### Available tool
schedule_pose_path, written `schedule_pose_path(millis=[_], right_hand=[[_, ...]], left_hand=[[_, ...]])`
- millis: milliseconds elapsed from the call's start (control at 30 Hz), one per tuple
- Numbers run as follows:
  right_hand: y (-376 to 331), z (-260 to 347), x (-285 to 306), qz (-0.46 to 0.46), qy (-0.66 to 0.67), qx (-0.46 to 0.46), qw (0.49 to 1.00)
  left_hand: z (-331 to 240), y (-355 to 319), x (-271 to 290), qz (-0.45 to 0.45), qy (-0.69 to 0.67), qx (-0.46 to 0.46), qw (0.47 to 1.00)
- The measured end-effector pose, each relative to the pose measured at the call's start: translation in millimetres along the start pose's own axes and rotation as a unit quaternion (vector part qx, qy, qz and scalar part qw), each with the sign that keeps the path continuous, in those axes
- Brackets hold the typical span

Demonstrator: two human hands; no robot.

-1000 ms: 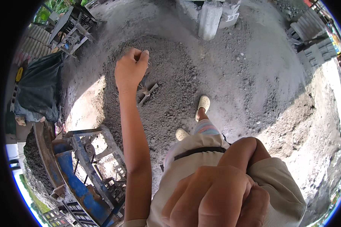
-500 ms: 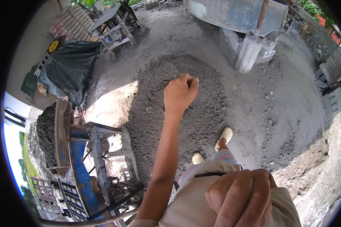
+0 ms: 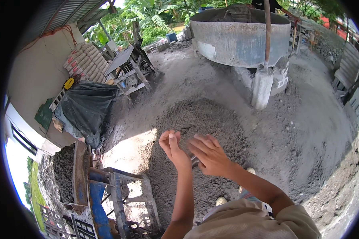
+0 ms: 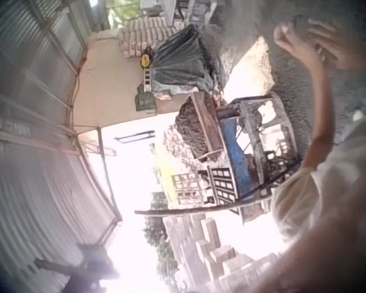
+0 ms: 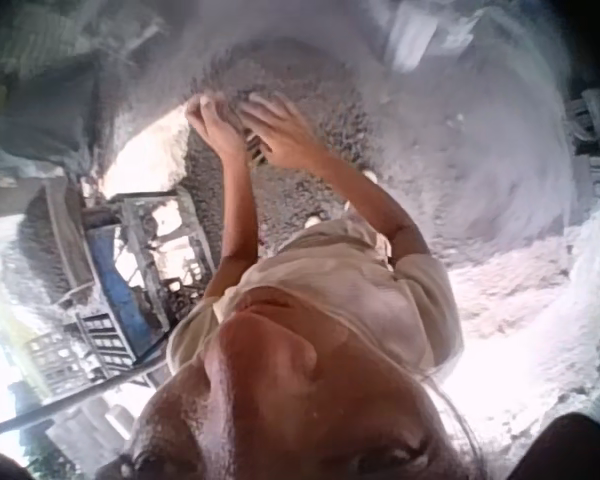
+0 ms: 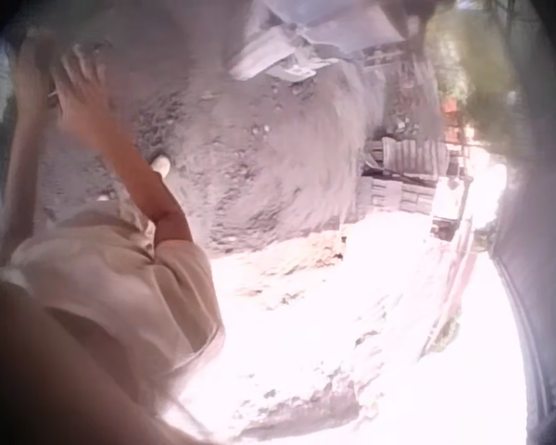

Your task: The person stands at a cement mixer and repeatedly scoops wet concrete with both hands, breaking up clumps and moving the mix around inside the rotating drum. The person occasionally lifts handfuls and drops them back into the mixer.

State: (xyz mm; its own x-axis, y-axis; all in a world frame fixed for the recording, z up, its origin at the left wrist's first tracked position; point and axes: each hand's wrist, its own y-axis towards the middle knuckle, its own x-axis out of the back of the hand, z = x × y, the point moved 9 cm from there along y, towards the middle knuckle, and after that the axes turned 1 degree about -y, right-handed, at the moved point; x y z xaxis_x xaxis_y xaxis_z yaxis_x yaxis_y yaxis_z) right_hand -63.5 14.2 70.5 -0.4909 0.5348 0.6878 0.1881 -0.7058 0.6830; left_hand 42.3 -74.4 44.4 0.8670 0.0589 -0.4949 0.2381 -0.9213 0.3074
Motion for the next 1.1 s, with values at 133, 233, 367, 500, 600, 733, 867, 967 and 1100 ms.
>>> schedule_pose_path(millis=[133, 233, 367, 500, 600, 733, 867, 967, 1100], right_hand=[[2.7, -1.7, -41.8, 0.065, -0.026, 0.043, 0.997], [22.4, -4.5, -61.7, 0.191, 0.035, 0.071, 0.978], [35.0, -17.5, -113.2, 0.275, 0.144, 0.063, 0.949], [46.7, -33.6, -83.9, 0.16, 0.282, 0.045, 0.945], [31.6, -27.2, -103.5, 0.114, 0.411, 0.019, 0.904], [22.2, -12.8, -118.1, 0.152, 0.265, 0.096, 0.947], [19.3, -29.9, -110.7, 0.145, 0.287, 0.1, 0.942], [24.3, -39.1, -108.6, 0.136, 0.283, 0.101, 0.944], [30.5, -42.6, -121.0, 0.139, 0.28, 0.1, 0.945]], left_hand=[[13.5, 10.4, -6.6, -0.021, 0.006, 0.076, 0.997], [4.7, 29.3, -20.9, 0.035, 0.159, 0.034, 0.986], [-14.3, 29.0, -130.6, 0.273, 0.3, -0.028, 0.913], [6.2, 12.6, -226.9, 0.447, 0.443, -0.022, 0.777], [44.1, 6.9, -238.6, 0.521, 0.552, -0.044, 0.649], [88.2, -6.2, -230.9, 0.585, 0.579, 0.017, 0.568], [87.8, -3.0, -175.4, 0.512, 0.642, 0.19, 0.538], [94.6, 8.4, -158.0, 0.513, 0.64, 0.137, 0.556], [101.4, 27.0, -151.9, 0.493, 0.624, 0.176, 0.579]])
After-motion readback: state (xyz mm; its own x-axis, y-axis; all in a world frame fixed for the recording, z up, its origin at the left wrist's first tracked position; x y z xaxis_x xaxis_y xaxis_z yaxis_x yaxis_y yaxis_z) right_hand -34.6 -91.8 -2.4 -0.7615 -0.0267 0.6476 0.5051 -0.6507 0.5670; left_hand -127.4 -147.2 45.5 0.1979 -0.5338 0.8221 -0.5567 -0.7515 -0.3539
